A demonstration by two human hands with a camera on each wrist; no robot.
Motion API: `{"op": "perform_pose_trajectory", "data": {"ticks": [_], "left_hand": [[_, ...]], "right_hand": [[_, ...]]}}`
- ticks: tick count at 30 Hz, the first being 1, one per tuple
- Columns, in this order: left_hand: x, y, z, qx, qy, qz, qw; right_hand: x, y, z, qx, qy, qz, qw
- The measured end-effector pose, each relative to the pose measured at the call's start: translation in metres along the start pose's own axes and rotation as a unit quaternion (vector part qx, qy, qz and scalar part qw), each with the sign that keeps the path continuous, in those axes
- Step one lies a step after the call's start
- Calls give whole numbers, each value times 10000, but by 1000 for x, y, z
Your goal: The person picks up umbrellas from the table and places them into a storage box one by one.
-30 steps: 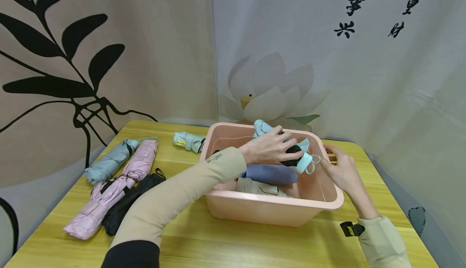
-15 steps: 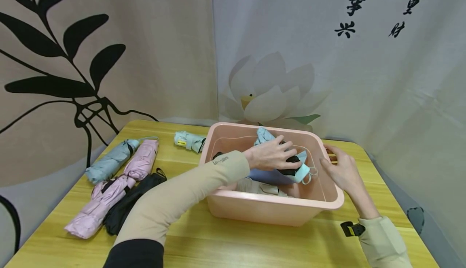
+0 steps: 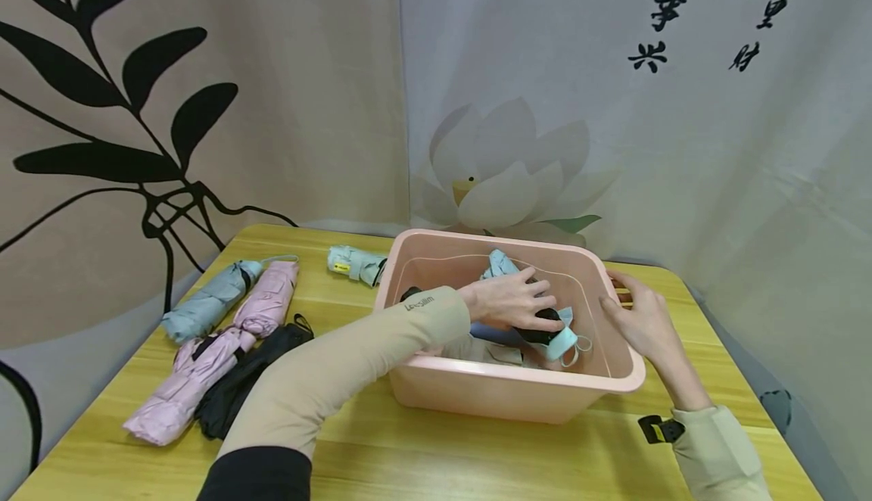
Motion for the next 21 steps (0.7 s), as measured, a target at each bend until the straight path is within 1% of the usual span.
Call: {"op": "perform_pose_trajectory", "data": {"ticks": [3, 10, 13, 16, 21], "left_hand": [[-2, 0, 0, 10, 114, 13, 9999], [-6, 3, 0, 325, 376, 119, 9987], [-7, 3, 0, 396, 433, 202, 9981], [-6, 1, 0, 304, 388, 373, 9981], [2, -8, -2, -43, 54, 557, 9984]], "right_hand": [[0, 0, 0, -25, -14, 28, 10000], [-1, 0, 1, 10, 13, -22, 10000], [0, 0, 1, 42, 36, -54, 10000], [0, 0, 1, 30, 17, -35, 10000], [0, 0, 1, -24, -2, -12, 10000]]}}
Point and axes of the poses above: each hand's wrist, its own z-axis away from the middle knuckle, its own y-axis out of the palm, x = y × z, the point moved 7 cm from there along -z, towards the middle knuckle, and after that the axes turned 3 degrees about -x, right-handed, at the moved point
